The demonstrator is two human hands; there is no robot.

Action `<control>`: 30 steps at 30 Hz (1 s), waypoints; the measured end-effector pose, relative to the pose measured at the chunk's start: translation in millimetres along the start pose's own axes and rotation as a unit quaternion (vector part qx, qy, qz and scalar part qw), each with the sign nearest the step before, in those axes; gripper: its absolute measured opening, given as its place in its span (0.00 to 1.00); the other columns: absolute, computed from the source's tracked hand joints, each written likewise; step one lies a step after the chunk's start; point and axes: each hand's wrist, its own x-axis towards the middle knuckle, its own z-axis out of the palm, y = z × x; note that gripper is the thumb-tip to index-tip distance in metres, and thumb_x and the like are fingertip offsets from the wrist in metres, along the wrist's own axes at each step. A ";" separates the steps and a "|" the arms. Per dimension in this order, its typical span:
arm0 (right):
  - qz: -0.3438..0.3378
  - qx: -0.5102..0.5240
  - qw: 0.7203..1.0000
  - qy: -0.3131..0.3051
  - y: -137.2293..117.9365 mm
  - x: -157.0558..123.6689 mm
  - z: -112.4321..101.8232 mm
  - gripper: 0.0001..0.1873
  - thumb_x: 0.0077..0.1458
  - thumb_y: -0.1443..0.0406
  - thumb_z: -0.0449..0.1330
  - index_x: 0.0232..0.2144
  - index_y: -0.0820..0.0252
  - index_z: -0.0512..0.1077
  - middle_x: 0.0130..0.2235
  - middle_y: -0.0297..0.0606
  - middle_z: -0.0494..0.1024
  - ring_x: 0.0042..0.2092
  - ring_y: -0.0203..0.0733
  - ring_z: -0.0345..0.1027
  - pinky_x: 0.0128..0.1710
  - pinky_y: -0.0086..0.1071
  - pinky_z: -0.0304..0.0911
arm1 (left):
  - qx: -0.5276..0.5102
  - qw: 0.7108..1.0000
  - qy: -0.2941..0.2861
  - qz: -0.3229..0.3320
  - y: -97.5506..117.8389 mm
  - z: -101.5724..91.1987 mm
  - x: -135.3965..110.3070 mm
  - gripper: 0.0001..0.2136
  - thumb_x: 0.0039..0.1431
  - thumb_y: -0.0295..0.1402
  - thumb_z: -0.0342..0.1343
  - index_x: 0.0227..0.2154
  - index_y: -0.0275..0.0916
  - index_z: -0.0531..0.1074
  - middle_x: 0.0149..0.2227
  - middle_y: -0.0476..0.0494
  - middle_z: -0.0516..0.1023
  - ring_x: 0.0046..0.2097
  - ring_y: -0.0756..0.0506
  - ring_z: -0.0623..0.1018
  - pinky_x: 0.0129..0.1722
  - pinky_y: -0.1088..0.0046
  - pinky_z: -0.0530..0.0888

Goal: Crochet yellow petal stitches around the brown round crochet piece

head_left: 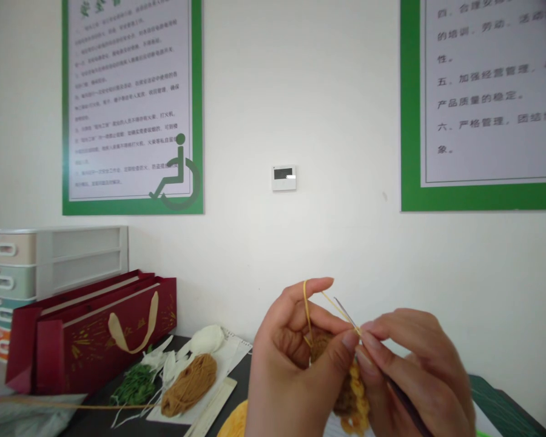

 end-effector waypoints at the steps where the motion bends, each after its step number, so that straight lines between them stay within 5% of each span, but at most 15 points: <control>1: -0.034 -0.016 0.999 0.002 0.2 0.5 0.6 0.18 0.47 0.76 0.67 0.38 0.51 0.81 0.35 0.34 0.80 0.34 0.40 0.71 0.33 0.38 0.65 | 0.017 1.000 0.001 0.013 -0.3 0.5 -0.4 0.21 0.50 0.23 0.72 0.47 0.42 0.80 0.27 0.49 0.81 0.29 0.51 0.77 0.30 0.79 0.74; 3: -0.090 -0.026 0.996 0.005 0.0 1.8 0.7 0.16 0.51 0.76 0.64 0.40 0.56 0.79 0.35 0.36 0.79 0.35 0.41 0.72 0.32 0.38 0.67 | 0.035 0.999 0.011 0.031 -0.7 1.2 -0.6 0.21 0.52 0.24 0.70 0.50 0.43 0.78 0.27 0.50 0.80 0.28 0.51 0.76 0.28 0.80 0.72; 5: -0.059 0.014 0.998 0.003 -1.5 2.6 -1.0 0.11 0.55 0.74 0.62 0.40 0.59 0.77 0.33 0.38 0.78 0.35 0.43 0.72 0.32 0.39 0.67 | 0.043 0.998 0.026 0.043 -0.7 1.3 0.0 0.20 0.53 0.24 0.69 0.49 0.43 0.79 0.27 0.50 0.80 0.27 0.53 0.73 0.26 0.82 0.69; 9: 0.163 0.139 0.976 0.041 -6.8 3.2 -3.5 0.06 0.67 0.67 0.57 0.39 0.57 0.75 0.28 0.34 0.73 0.32 0.38 0.68 0.30 0.33 0.63 | 0.031 0.998 0.017 0.048 0.2 0.4 2.8 0.15 0.50 0.21 0.68 0.41 0.41 0.82 0.26 0.51 0.79 0.26 0.54 0.72 0.25 0.84 0.68; 12: 0.327 0.229 0.916 0.042 -7.8 4.2 0.4 0.11 0.68 0.61 0.57 0.33 0.55 0.74 0.27 0.32 0.71 0.31 0.35 0.65 0.31 0.29 0.62 | 0.020 0.999 0.010 0.045 -0.2 -0.6 4.5 0.13 0.49 0.20 0.68 0.37 0.40 0.83 0.26 0.50 0.80 0.27 0.53 0.73 0.25 0.83 0.69; 17: 0.504 0.397 0.767 -0.013 -8.1 3.4 12.1 0.17 0.63 0.54 0.61 0.26 0.56 0.72 0.25 0.32 0.68 0.30 0.36 0.63 0.32 0.30 0.66 | -0.008 0.999 -0.006 0.052 -3.4 -1.9 6.2 0.11 0.50 0.19 0.68 0.35 0.39 0.83 0.26 0.50 0.81 0.29 0.53 0.77 0.30 0.82 0.72; 21: 0.539 0.455 0.708 -0.020 -12.6 -0.5 15.5 0.16 0.64 0.54 0.61 0.27 0.56 0.70 0.29 0.32 0.70 0.31 0.36 0.65 0.32 0.30 0.67 | -0.029 0.998 -0.026 0.040 -4.0 -2.2 6.6 0.13 0.49 0.22 0.70 0.38 0.40 0.82 0.29 0.48 0.83 0.33 0.49 0.81 0.38 0.75 0.77; 30: 0.528 0.470 0.707 -0.020 -16.0 -3.2 17.5 0.15 0.64 0.54 0.60 0.29 0.54 0.69 0.31 0.31 0.71 0.31 0.35 0.68 0.31 0.29 0.67 | -0.032 0.998 0.034 0.042 -2.8 2.9 5.1 0.12 0.46 0.20 0.71 0.33 0.40 0.83 0.27 0.53 0.79 0.30 0.53 0.80 0.33 0.82 0.75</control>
